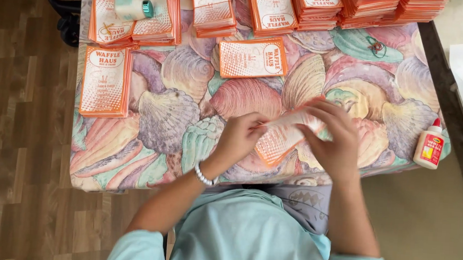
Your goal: The person applies glue to paper bags with a bottle and folds the edges by hand.
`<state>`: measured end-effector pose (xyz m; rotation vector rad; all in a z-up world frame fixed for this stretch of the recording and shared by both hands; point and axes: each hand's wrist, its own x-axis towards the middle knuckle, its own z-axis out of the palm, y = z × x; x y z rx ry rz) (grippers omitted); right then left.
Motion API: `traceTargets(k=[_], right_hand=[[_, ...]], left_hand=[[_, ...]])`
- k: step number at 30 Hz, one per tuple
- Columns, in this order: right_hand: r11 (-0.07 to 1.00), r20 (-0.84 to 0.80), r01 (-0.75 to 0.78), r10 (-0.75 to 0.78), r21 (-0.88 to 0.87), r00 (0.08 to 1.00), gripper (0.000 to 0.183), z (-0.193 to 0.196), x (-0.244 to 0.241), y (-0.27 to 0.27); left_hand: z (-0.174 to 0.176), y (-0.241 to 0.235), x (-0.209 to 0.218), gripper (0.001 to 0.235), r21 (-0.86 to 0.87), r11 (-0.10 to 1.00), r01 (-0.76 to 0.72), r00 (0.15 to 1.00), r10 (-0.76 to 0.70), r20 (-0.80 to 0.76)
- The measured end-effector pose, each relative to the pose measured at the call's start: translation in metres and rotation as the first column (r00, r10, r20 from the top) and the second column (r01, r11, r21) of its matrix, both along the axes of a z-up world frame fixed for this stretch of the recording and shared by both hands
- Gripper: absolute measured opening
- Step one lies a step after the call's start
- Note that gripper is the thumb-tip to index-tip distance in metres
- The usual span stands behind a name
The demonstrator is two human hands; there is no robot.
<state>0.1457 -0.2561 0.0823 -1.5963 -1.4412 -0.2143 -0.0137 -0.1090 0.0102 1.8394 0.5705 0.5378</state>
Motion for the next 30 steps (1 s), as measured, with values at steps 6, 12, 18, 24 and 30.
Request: traceTargets(k=[6,12,18,24,30], right_hand=[[0.994,-0.877,0.113,-0.047,0.009,0.479,0.057,-0.137,-0.016,-0.028],[0.949,-0.732,0.113,-0.299,-0.294,0.612,0.018,-0.080,-0.006,-0.022],[0.846,-0.324,0.314,-0.470,-0.432,0.821,0.042,-0.109,0.067,-0.057],[0.953,-0.565,0.222,-0.301,-0.205,0.768,0.090,-0.099,0.000,-0.023],[0.961,-0.510,0.040,-0.180,-0.275,0.841,0.058,-0.139,-0.011,0.011]], left_hand=[[-0.076,-0.040,-0.003,0.028,-0.455,0.875,-0.166,0.943,0.275,0.186],[-0.048,-0.049,0.000,0.032,-0.764,0.640,0.082,0.951,0.180,0.252],[-0.034,-0.035,-0.022,0.025,-0.429,0.859,-0.280,0.959,0.274,-0.076],[-0.054,-0.030,-0.023,0.036,-0.445,0.826,-0.345,0.939,0.303,-0.165],[-0.050,-0.019,-0.054,0.029,-0.664,0.710,-0.234,0.885,0.438,0.156]])
